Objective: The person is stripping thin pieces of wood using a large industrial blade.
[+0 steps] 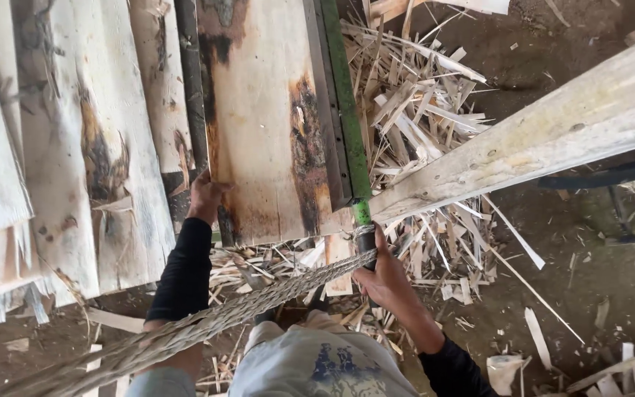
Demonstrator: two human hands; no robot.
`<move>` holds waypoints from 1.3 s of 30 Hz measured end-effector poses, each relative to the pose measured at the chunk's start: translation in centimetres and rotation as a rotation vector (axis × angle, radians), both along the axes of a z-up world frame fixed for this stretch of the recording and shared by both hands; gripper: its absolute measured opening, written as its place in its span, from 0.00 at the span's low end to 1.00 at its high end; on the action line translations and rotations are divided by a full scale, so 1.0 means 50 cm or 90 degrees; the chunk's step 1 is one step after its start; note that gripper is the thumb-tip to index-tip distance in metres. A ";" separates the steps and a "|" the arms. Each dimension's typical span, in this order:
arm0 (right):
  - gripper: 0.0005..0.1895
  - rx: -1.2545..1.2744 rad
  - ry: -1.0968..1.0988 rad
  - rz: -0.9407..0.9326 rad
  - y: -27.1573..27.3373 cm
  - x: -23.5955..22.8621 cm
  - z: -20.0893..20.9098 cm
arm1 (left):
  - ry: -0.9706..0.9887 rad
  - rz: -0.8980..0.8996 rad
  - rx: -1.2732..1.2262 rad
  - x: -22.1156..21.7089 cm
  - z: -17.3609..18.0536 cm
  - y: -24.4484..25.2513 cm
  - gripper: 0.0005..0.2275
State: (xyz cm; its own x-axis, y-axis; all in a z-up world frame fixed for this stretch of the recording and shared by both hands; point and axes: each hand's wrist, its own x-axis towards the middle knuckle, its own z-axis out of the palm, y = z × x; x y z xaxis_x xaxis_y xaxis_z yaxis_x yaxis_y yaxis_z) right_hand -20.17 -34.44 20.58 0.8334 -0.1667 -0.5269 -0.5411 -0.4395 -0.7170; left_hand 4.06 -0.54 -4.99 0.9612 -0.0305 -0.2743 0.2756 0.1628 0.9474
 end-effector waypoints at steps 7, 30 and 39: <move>0.56 -0.055 0.072 -0.023 -0.001 -0.015 0.002 | 0.015 -0.013 0.011 -0.008 -0.023 0.014 0.21; 0.45 0.103 -0.013 -0.065 -0.046 -0.016 -0.072 | -0.075 -0.132 0.038 -0.090 -0.082 0.032 0.31; 0.34 0.071 -0.208 0.102 -0.034 -0.006 -0.011 | 0.203 -0.018 -0.273 -0.477 -0.142 0.053 0.30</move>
State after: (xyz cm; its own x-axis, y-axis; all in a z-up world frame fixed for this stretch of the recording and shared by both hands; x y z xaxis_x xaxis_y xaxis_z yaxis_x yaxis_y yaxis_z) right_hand -20.47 -36.12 20.06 0.9713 0.0220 -0.2368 -0.2073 -0.4098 -0.8883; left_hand -19.77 2.09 -12.07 0.8296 -0.2284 -0.5095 0.5484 0.5049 0.6666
